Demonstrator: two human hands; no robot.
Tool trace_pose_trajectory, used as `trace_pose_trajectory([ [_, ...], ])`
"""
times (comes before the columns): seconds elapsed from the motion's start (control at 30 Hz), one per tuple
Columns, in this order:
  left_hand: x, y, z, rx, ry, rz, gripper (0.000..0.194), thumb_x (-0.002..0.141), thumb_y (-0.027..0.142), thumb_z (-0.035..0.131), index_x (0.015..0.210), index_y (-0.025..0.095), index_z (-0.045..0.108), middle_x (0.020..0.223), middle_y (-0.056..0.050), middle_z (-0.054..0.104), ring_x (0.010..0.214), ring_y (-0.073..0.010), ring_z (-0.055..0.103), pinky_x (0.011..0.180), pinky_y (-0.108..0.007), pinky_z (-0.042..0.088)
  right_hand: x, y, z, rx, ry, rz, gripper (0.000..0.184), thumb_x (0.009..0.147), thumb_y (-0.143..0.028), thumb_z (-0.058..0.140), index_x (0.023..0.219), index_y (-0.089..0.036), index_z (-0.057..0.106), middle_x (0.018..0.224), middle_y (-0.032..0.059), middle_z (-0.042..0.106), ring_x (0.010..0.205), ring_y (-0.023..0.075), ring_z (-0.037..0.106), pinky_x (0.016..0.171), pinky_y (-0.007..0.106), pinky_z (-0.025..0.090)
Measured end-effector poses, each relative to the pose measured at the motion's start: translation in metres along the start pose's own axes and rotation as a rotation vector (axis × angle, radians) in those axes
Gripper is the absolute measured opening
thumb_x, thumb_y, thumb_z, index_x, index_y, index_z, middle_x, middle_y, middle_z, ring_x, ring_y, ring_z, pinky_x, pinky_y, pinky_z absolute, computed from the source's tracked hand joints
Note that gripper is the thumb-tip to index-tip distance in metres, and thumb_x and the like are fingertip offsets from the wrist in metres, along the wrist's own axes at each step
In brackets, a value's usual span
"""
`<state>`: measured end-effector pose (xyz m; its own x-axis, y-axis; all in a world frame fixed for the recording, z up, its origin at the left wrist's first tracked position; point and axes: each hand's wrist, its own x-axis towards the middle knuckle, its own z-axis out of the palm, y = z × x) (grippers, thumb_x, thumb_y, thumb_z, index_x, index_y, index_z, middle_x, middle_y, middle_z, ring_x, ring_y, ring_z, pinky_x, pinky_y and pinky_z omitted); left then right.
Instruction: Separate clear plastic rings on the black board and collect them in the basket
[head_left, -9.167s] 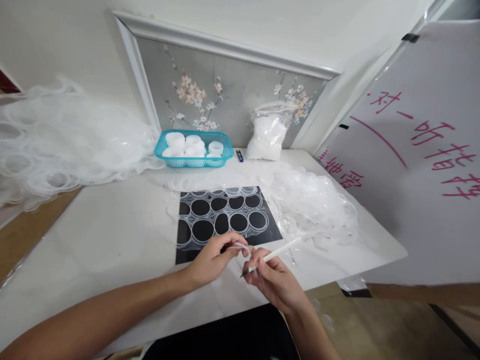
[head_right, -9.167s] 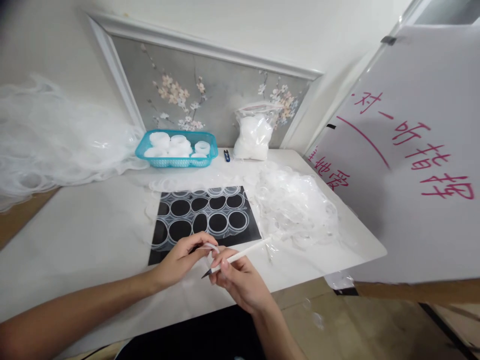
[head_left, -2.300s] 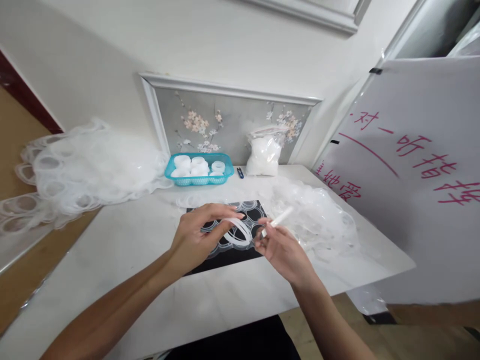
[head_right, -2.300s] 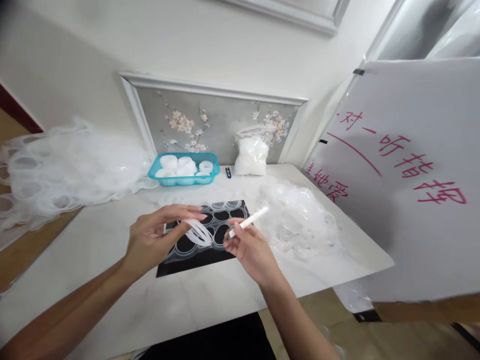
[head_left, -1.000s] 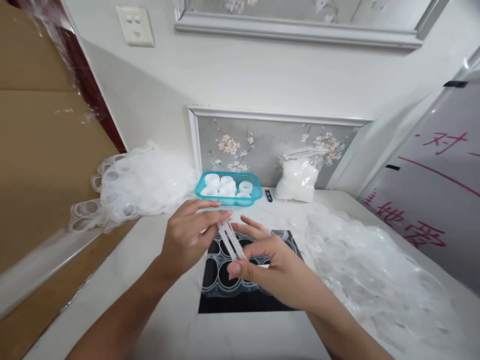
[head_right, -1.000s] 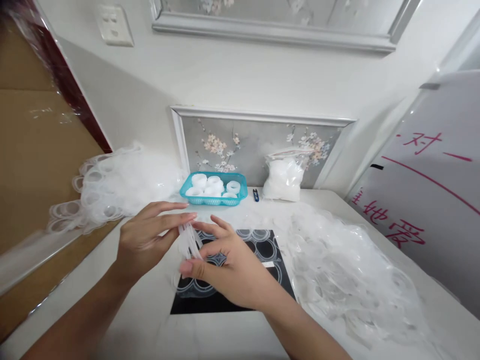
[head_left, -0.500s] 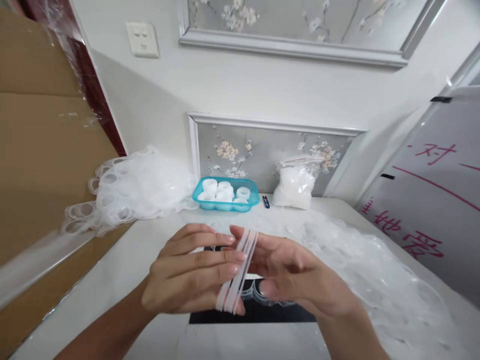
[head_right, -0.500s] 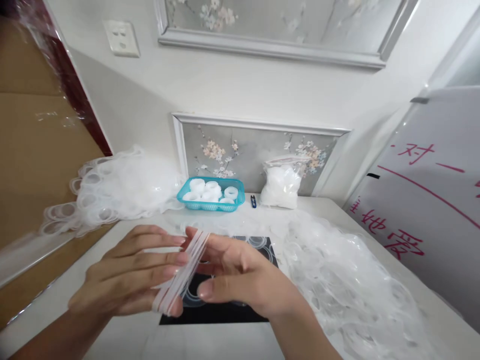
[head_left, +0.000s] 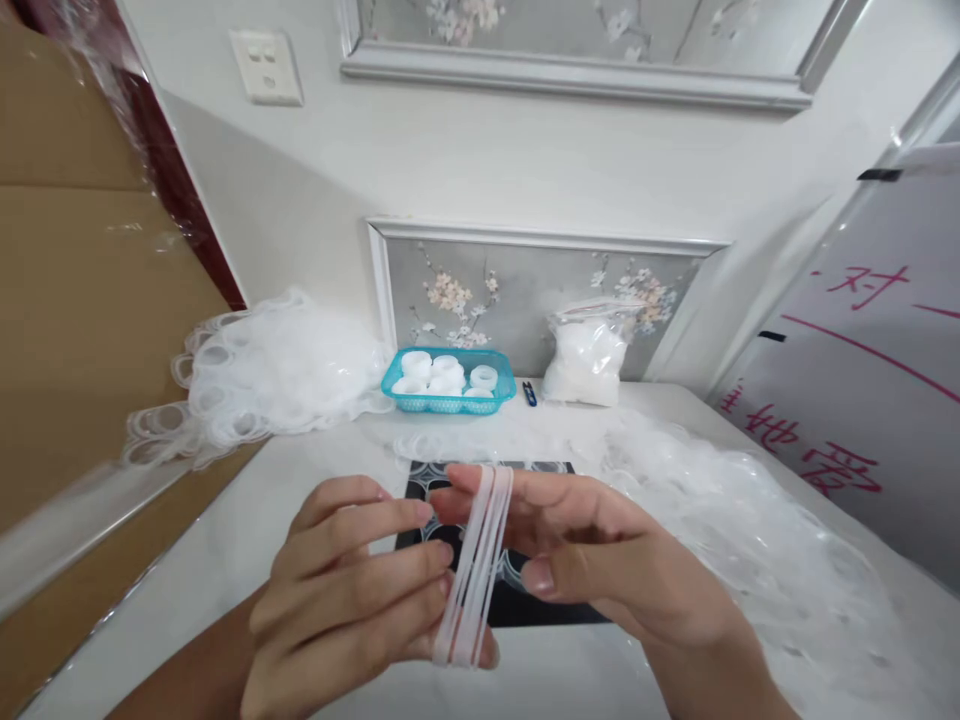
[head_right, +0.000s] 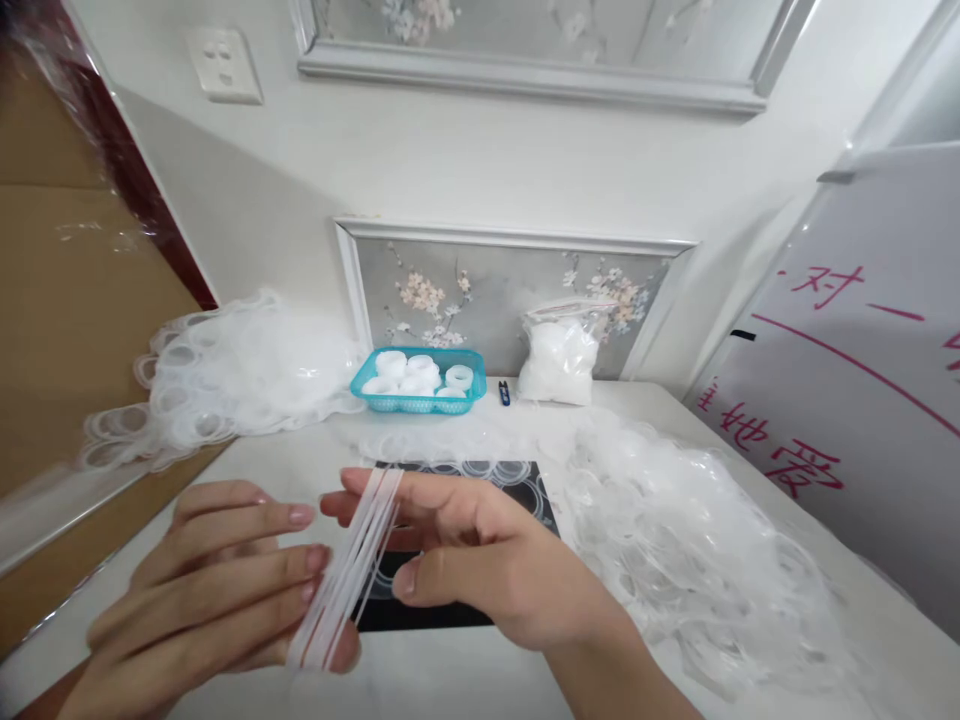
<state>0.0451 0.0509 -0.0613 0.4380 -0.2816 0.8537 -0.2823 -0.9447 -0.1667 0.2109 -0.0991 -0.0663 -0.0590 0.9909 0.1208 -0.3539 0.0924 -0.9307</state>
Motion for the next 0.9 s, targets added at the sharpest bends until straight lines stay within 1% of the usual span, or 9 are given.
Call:
trace_pose_trajectory([
  [0.07,0.001,-0.007,0.006,0.046,-0.009,0.135,0.021,0.073,0.041,0.079,0.077,0.024,0.067,0.07,0.011,0.072,0.068,-0.0119,0.068,0.067,-0.028,0.05,0.0,0.0,-0.002,-0.008,-0.004,-0.015,0.051,0.078,-0.018,0.065,0.127,-0.028,0.059,0.13,0.005,0.061,0.125,0.0231,0.053,0.106,0.044,0.039],
  [0.1,0.002,-0.01,0.009,0.043,-0.014,0.149,0.021,0.075,0.042,0.077,0.077,0.023,0.067,0.07,0.009,0.072,0.067,-0.0128,0.068,0.063,-0.029,0.05,0.001,0.0,-0.002,-0.013,0.0,-0.027,0.051,0.078,-0.018,0.065,0.127,-0.029,0.059,0.129,0.0048,0.061,0.124,0.023,0.053,0.106,0.043,0.04],
  [0.27,0.007,-0.017,0.026,-0.229,-0.061,0.075,0.02,0.077,0.032,0.077,0.081,0.016,0.067,0.079,-0.002,0.074,0.06,-0.0127,0.065,0.048,-0.027,0.049,0.009,0.004,-0.006,-0.054,0.078,-0.044,0.05,0.075,-0.018,0.066,0.124,-0.028,0.062,0.132,0.004,0.059,0.12,0.0224,0.056,0.103,0.04,0.042],
  [0.43,0.006,-0.019,0.034,-0.42,-0.101,0.044,0.008,0.086,0.023,0.067,0.087,0.015,0.066,0.085,-0.006,0.075,0.063,-0.0124,0.069,0.051,-0.022,0.054,0.014,0.009,-0.01,-0.109,0.2,-0.03,0.05,0.077,-0.015,0.058,0.125,-0.027,0.062,0.11,0.0039,0.069,0.105,0.0198,0.063,0.099,0.041,0.044],
  [0.5,0.006,-0.02,0.035,-0.446,-0.095,0.009,0.008,0.089,0.024,0.064,0.086,0.016,0.067,0.084,-0.006,0.075,0.063,-0.0129,0.07,0.052,-0.022,0.054,0.015,0.01,-0.011,-0.131,0.23,-0.064,0.049,0.076,-0.014,0.057,0.123,-0.027,0.064,0.118,0.0042,0.067,0.109,0.0214,0.061,0.099,0.041,0.044],
  [0.6,0.005,-0.019,0.035,-0.478,-0.09,-0.01,0.01,0.089,0.023,0.064,0.084,0.015,0.068,0.082,-0.008,0.074,0.062,-0.0141,0.07,0.053,-0.022,0.054,0.017,0.011,-0.012,-0.167,0.245,-0.149,0.042,0.076,-0.014,0.057,0.114,-0.029,0.069,0.137,0.0018,0.054,0.124,0.0243,0.051,0.101,0.04,0.043],
  [0.67,0.005,-0.019,0.035,-0.506,-0.097,-0.035,0.007,0.087,0.022,0.066,0.086,0.016,0.068,0.083,-0.007,0.074,0.061,-0.0145,0.069,0.052,-0.023,0.054,0.019,0.012,-0.012,-0.195,0.271,-0.181,0.034,0.08,-0.018,0.058,0.109,-0.029,0.071,0.139,0.001,0.052,0.129,0.025,0.047,0.101,0.039,0.043],
  [0.8,0.001,-0.021,0.036,-0.659,-0.15,-0.202,0.009,0.084,0.013,0.067,0.089,0.021,0.069,0.083,-0.003,0.074,0.066,-0.0149,0.07,0.06,-0.023,0.057,0.024,0.018,-0.009,-0.388,0.398,-0.233,0.028,0.085,-0.031,0.06,0.111,-0.031,0.07,0.139,0.0027,0.052,0.126,0.0249,0.049,0.098,0.041,0.046],
  [0.9,-0.002,-0.025,0.036,-0.843,-0.238,-0.497,0.013,0.089,0.017,0.059,0.091,0.023,0.071,0.073,0.0,0.072,0.052,-0.011,0.063,0.047,-0.019,0.051,0.03,0.024,-0.008,-0.685,0.612,-0.354,0.031,0.084,-0.03,0.062,0.114,-0.032,0.068,0.131,0.0047,0.055,0.121,0.0237,0.051,0.1,0.043,0.042],
])
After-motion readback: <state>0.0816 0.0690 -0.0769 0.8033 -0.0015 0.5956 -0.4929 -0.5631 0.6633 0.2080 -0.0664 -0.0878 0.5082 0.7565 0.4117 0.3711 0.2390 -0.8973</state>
